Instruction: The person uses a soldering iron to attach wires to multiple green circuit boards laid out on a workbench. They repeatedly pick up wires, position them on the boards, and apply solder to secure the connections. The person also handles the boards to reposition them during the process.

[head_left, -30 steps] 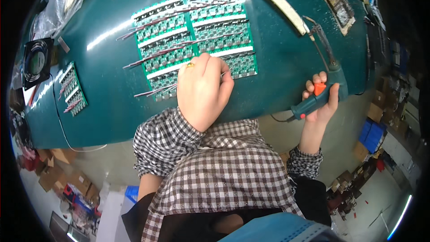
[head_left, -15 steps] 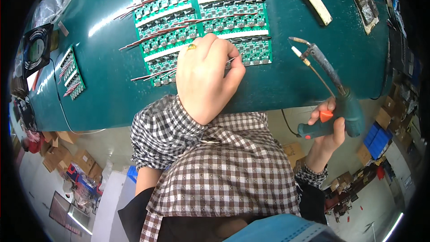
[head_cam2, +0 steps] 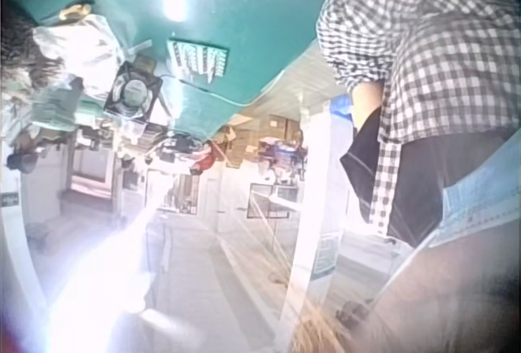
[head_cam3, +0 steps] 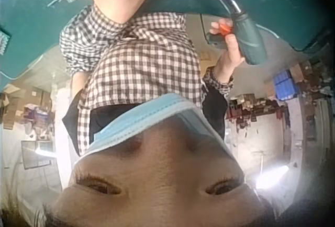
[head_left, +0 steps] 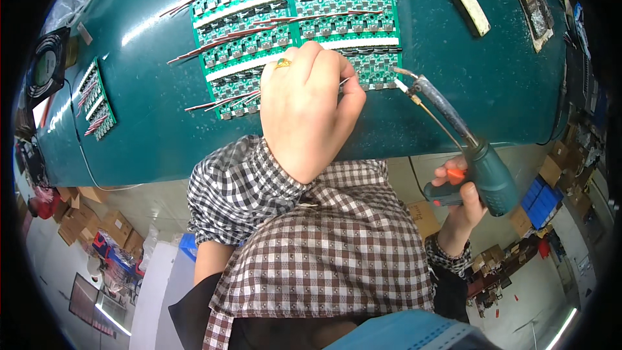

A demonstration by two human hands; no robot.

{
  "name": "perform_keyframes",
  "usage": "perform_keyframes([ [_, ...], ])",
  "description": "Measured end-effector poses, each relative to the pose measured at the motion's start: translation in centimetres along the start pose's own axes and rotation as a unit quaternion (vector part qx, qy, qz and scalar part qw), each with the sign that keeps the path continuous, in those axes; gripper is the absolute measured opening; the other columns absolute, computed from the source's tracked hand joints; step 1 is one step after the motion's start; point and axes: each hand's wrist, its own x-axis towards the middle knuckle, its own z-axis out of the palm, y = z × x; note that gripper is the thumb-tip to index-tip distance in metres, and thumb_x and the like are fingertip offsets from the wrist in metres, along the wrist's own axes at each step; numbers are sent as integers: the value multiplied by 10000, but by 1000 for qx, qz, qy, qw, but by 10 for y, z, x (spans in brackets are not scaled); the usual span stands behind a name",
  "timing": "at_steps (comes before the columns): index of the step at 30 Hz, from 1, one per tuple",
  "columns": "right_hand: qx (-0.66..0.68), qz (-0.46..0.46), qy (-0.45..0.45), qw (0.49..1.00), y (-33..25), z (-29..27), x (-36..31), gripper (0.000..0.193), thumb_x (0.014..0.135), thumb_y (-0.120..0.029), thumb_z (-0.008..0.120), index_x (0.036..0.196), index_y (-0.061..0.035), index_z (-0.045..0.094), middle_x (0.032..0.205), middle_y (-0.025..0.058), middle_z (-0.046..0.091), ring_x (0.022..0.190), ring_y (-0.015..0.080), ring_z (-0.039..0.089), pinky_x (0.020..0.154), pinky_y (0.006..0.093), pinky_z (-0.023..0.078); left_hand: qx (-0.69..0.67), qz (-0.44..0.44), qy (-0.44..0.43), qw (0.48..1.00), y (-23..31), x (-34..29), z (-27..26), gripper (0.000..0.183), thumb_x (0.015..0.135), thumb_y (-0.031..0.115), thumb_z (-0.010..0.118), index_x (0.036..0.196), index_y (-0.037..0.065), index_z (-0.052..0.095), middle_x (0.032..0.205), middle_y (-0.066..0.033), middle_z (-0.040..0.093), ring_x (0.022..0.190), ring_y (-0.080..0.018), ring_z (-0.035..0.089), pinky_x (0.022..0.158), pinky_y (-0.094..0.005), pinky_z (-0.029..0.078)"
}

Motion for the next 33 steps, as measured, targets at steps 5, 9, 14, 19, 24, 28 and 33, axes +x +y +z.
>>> perform_keyframes([
  [5, -38, 40, -14, 998, -4, 3, -5, 476, 757, -265, 709, 1065, 75, 579, 918, 183, 649, 713, 226, 647, 644, 326, 539, 1, -14, -3, 1000, 1, 0, -1, 136, 672, 39, 660, 732, 83, 546, 698, -17, 510, 650, -167, 515, 598, -307, 372],
  [9, -31, 45, -14, 998, -2, 5, -8, 480, 757, -224, 711, 1095, 79, 554, 950, 182, 641, 779, 241, 652, 685, 341, 544, -2, -20, -10, 1000, 1, 0, -2, 130, 675, 46, 660, 739, 84, 553, 705, -19, 513, 657, -167, 519, 604, -307, 372],
  [14, -39, 51, -15, 998, 4, 2, -10, 615, 740, -179, 727, 1215, 72, 428, 998, 181, 625, 843, 262, 652, 713, 356, 550, -2, -26, -12, 1000, 2, 0, -2, 124, 681, 52, 659, 737, 85, 553, 706, -17, 515, 661, -169, 519, 615, -310, 371],
  [19, -39, 50, 5, 998, 2, 6, -11, 698, 725, -195, 755, 1246, 65, 371, 976, 175, 624, 846, 259, 654, 714, 351, 551, -3, -31, -15, 999, 1, 1, -3, 122, 686, 59, 659, 736, 87, 551, 700, -14, 515, 662, -174, 518, 619, -313, 370],
  [24, -77, 58, -1, 995, -2, 6, -10, 647, 700, -214, 788, 1174, 61, 445, 959, 163, 625, 830, 241, 658, 702, 330, 555, -35, -32, -9, 999, 1, 2, -2, 140, 645, 44, 644, 712, 71, 524, 705, -71, 511, 678, -269, 520, 627, -372, 371],
  [28, -98, 56, -2, 994, -8, 10, -6, 543, 687, -208, 798, 1076, 58, 527, 929, 146, 624, 793, 222, 661, 679, 311, 560, -41, -27, -11, 999, 1, 3, -2, 140, 641, 39, 645, 706, 69, 525, 694, -73, 509, 675, -270, 519, 623, -374, 369],
  [33, -119, 38, 3, 992, -11, 17, -3, 457, 679, -176, 791, 1004, 62, 573, 867, 121, 615, 767, 204, 661, 658, 299, 565, -22, -26, -20, 999, -1, 3, -4, 130, 666, 46, 651, 725, 76, 540, 696, -36, 520, 660, -210, 520, 612, -336, 368],
])
